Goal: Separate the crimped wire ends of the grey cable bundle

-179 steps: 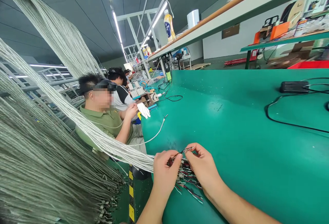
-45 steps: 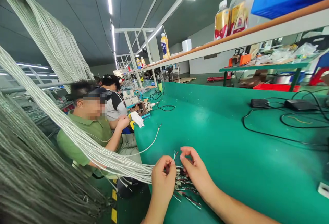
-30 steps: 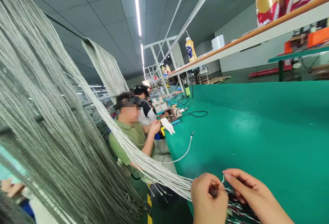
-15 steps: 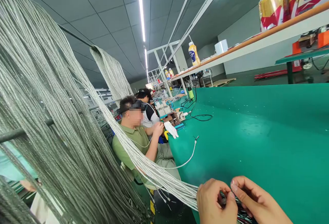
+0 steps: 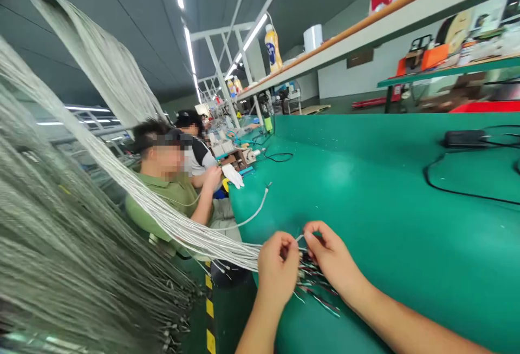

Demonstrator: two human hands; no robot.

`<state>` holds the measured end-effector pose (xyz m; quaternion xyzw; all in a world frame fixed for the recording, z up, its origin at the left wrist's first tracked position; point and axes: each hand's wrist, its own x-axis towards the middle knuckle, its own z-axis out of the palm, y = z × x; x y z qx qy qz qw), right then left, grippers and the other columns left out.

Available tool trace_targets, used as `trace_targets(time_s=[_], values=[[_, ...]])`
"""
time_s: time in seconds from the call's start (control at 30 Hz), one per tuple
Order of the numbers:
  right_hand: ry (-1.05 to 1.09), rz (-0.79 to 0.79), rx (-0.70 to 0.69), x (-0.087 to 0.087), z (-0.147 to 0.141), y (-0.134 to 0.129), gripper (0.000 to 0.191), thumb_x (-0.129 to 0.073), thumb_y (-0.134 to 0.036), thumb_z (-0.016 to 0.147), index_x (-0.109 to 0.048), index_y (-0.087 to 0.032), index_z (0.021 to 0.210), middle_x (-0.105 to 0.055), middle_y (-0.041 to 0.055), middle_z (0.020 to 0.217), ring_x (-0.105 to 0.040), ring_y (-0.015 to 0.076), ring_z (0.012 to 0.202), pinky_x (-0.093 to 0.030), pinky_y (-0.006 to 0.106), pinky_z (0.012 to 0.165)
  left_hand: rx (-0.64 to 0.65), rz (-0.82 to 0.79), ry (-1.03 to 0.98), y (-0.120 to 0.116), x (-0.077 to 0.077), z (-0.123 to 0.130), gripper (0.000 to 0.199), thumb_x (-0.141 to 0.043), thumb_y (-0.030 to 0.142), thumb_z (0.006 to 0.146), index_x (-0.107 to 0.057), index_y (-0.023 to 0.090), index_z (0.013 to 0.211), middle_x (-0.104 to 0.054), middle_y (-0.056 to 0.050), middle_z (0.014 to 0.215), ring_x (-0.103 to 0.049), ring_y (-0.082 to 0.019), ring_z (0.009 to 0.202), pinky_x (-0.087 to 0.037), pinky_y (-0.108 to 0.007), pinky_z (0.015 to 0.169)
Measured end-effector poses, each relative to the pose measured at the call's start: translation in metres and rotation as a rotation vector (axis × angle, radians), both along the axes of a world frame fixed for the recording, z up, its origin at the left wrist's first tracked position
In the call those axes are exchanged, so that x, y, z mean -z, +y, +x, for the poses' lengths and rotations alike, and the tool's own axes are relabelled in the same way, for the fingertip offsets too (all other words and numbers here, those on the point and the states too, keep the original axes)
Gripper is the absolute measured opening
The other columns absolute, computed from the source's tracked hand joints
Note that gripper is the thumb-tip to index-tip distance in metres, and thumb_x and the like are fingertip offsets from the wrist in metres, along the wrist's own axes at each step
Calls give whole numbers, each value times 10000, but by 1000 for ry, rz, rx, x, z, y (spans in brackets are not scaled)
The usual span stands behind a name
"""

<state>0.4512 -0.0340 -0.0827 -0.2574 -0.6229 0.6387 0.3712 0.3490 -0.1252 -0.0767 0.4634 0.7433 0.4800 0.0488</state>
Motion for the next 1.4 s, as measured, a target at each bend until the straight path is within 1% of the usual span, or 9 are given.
trace_targets(time_s=[0.23, 0.5, 0.7, 0.8, 0.9, 0.97, 1.1, 1.2, 1.4], values=[[53, -101, -22, -7, 1, -2, 351, -679, -523, 787, -519, -222, 870, -518, -26, 721, -382, 110, 540, -291, 255, 490, 34, 5, -10, 0, -3, -3, 123, -515, 248, 908, -598, 213, 824, -610, 21, 745, -503, -140, 699, -356, -250, 656], [84, -59, -50, -2, -2, 1, 370, -621, -563, 829, -482, -220, 827, -449, -49, 649, -365, 111, 540, -296, 258, 501, 70, 32, -41, 1, 1, -5, 167, -504, 315, 945, -635, 218, 909, -631, 4, 812, -536, -144, 741, -384, -247, 679], [90, -80, -46, -6, 0, 0, 362, -630, -548, 825, -487, -216, 804, -450, -53, 627, -387, 110, 534, -312, 260, 502, 92, 0, -9, -2, -2, -6, 190, -499, 325, 951, -647, 212, 916, -650, -8, 817, -558, -157, 763, -406, -244, 682], [99, -123, -27, -9, 0, -1, 363, -661, -540, 800, -526, -211, 870, -483, -48, 672, -400, 105, 537, -316, 255, 495, 113, -1, -7, -3, -4, -6, 203, -489, 322, 957, -652, 203, 939, -662, -22, 848, -575, -169, 794, -429, -254, 709], [108, -168, -16, -11, 0, -1, 448, -701, -566, 752, -560, -204, 975, -537, -29, 751, -410, 99, 537, -320, 257, 493, 120, 5, -13, -4, -5, -6, 221, -476, 326, 964, -653, 196, 940, -670, -31, 864, -590, -177, 813, -447, -267, 730], [97, -172, -20, -12, -1, -1, 477, -694, -593, 747, -579, -199, 989, -550, -19, 758, -410, 102, 537, -318, 259, 489, 124, 8, -32, -4, -5, -6, 229, -472, 330, 966, -654, 193, 936, -676, -35, 869, -603, -182, 824, -458, -273, 739], [92, -142, -45, -12, -1, -1, 425, -650, -599, 794, -597, -189, 893, -565, -4, 750, -411, 107, 556, -318, 253, 496, 124, 41, -118, -2, -1, -7, 253, -458, 359, 974, -644, 192, 936, -682, -31, 855, -636, -178, 836, -472, -274, 760], [95, -116, -51, -13, 0, -2, 412, -683, -584, 775, -604, -187, 852, -560, -4, 749, -398, 106, 571, -311, 248, 501, 107, 83, -174, -1, 3, -8, 257, -463, 385, 969, -634, 194, 951, -686, -27, 851, -655, -176, 836, -478, -272, 764], [93, -90, -80, -9, -1, -1, 394, -685, -575, 785, -588, -193, 796, -466, -43, 649, -342, 103, 547, -267, 255, 509, 101, 82, -181, 1, 5, -8, 273, -463, 396, 966, -641, 189, 971, -692, -38, 871, -665, -182, 836, -493, -285, 767]])
